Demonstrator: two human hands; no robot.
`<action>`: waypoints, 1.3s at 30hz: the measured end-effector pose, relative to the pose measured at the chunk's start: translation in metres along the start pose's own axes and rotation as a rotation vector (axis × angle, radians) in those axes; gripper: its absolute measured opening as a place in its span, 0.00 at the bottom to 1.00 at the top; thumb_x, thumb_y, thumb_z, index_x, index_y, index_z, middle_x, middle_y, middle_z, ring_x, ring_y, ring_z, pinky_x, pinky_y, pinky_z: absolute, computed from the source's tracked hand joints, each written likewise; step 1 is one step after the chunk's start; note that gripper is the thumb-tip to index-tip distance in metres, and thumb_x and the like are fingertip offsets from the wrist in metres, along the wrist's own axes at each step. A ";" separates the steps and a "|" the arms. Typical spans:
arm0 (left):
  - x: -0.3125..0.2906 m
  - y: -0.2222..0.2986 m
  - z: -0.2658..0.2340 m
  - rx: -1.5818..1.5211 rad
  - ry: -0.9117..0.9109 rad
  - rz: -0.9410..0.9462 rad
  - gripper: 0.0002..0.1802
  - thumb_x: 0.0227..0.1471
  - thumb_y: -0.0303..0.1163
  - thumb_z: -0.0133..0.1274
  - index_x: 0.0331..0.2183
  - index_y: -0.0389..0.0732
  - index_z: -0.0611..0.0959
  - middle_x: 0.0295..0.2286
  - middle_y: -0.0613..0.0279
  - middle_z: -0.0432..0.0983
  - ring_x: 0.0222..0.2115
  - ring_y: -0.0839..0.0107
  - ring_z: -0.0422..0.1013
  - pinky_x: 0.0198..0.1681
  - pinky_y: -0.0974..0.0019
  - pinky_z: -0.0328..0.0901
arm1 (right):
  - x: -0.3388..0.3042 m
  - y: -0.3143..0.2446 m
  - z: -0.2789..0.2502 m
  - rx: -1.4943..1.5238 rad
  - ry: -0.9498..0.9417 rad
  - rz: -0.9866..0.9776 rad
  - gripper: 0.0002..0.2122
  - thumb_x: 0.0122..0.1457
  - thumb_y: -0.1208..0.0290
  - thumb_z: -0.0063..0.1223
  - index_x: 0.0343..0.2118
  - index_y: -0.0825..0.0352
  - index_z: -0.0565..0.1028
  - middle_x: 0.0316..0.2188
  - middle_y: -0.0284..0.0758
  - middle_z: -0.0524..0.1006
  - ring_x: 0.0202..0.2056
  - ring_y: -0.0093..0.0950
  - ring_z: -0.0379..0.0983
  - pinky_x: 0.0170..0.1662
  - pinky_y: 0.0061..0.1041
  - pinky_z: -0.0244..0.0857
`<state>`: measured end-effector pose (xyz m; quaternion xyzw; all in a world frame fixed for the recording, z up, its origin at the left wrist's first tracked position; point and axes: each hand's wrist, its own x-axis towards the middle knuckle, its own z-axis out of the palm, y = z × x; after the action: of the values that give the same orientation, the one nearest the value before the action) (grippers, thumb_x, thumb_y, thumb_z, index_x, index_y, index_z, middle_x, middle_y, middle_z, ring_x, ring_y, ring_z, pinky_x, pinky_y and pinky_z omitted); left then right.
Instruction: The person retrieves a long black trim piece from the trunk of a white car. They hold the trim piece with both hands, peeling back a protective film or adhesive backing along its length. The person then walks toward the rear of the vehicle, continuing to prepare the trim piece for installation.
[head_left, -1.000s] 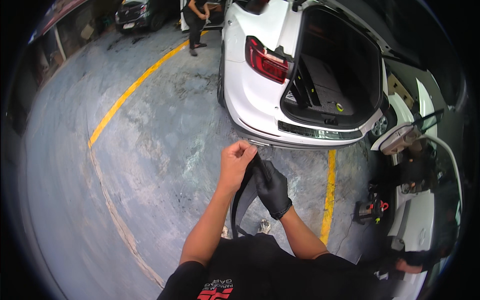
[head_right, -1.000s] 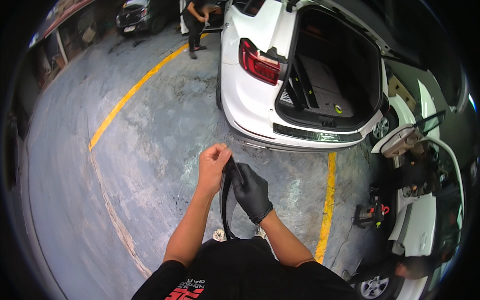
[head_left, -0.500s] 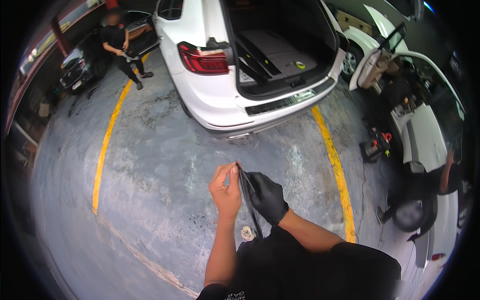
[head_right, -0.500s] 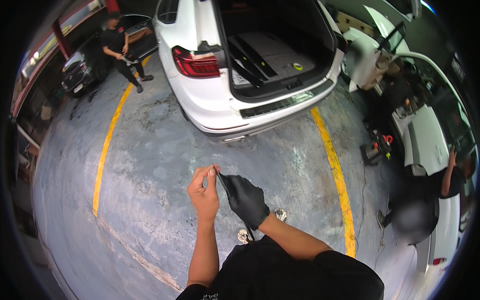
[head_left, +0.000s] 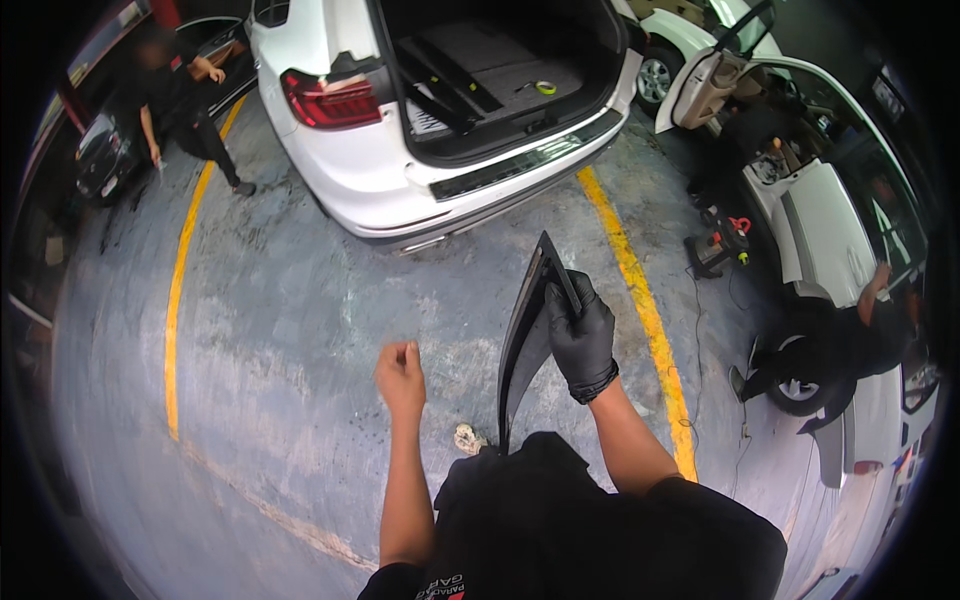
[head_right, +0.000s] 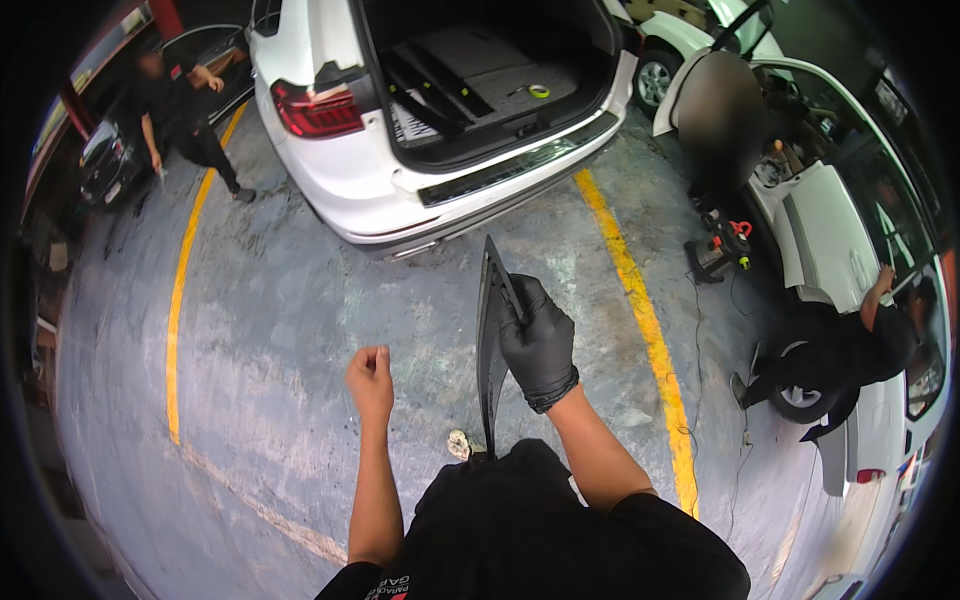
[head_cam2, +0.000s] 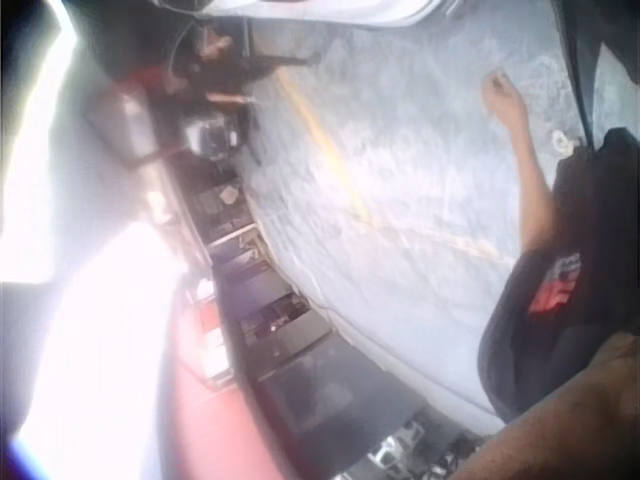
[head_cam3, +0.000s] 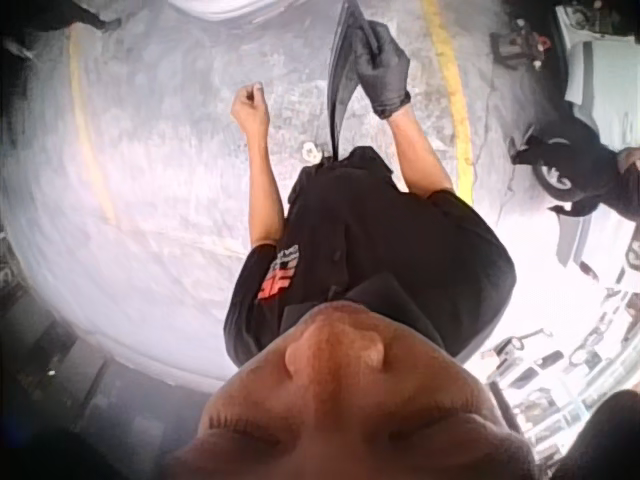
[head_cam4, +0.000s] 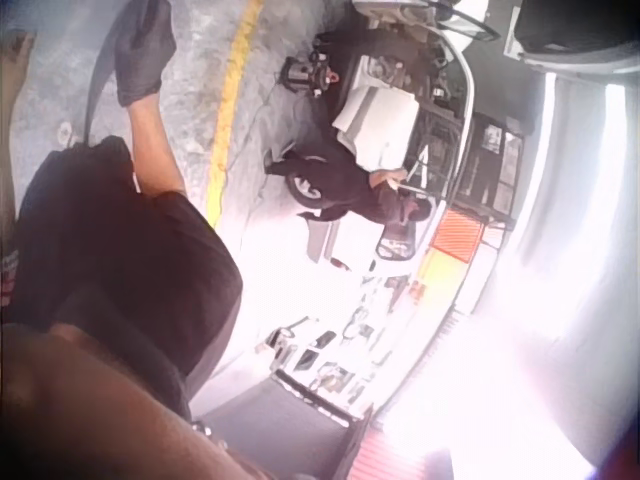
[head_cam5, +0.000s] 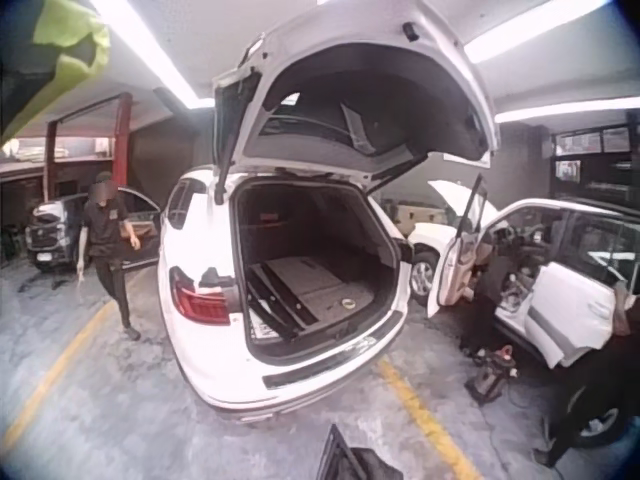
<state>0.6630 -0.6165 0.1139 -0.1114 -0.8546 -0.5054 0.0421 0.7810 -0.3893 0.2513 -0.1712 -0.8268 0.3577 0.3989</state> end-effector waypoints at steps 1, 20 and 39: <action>-0.006 -0.001 0.001 -0.002 -0.110 -0.071 0.07 0.55 0.27 0.57 0.32 0.33 0.81 0.29 0.52 0.78 0.25 0.65 0.72 0.28 0.61 0.65 | 0.005 0.005 -0.010 0.001 -0.015 -0.003 0.13 0.57 0.78 0.55 0.46 0.64 0.75 0.32 0.45 0.81 0.33 0.46 0.80 0.33 0.35 0.73; -0.111 0.302 0.088 -0.896 -0.461 0.289 0.30 0.57 0.55 0.58 0.20 0.37 0.76 0.23 0.61 0.71 0.25 0.78 0.67 0.27 0.72 0.57 | -0.050 0.010 -0.190 0.172 -0.130 -0.129 0.12 0.53 0.79 0.60 0.41 0.66 0.77 0.33 0.40 0.78 0.32 0.43 0.78 0.33 0.33 0.72; -0.250 0.339 0.090 -0.936 -0.665 0.364 0.16 0.59 0.37 0.59 0.31 0.31 0.78 0.32 0.56 0.72 0.34 0.68 0.70 0.41 0.66 0.65 | -0.127 0.021 -0.321 0.496 -0.124 0.058 0.05 0.59 0.76 0.60 0.36 0.69 0.79 0.25 0.40 0.76 0.24 0.35 0.75 0.29 0.28 0.68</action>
<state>0.9889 -0.4173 0.3135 -0.4148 -0.4758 -0.7507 -0.1953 1.1109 -0.3008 0.3047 -0.0697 -0.7313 0.5708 0.3669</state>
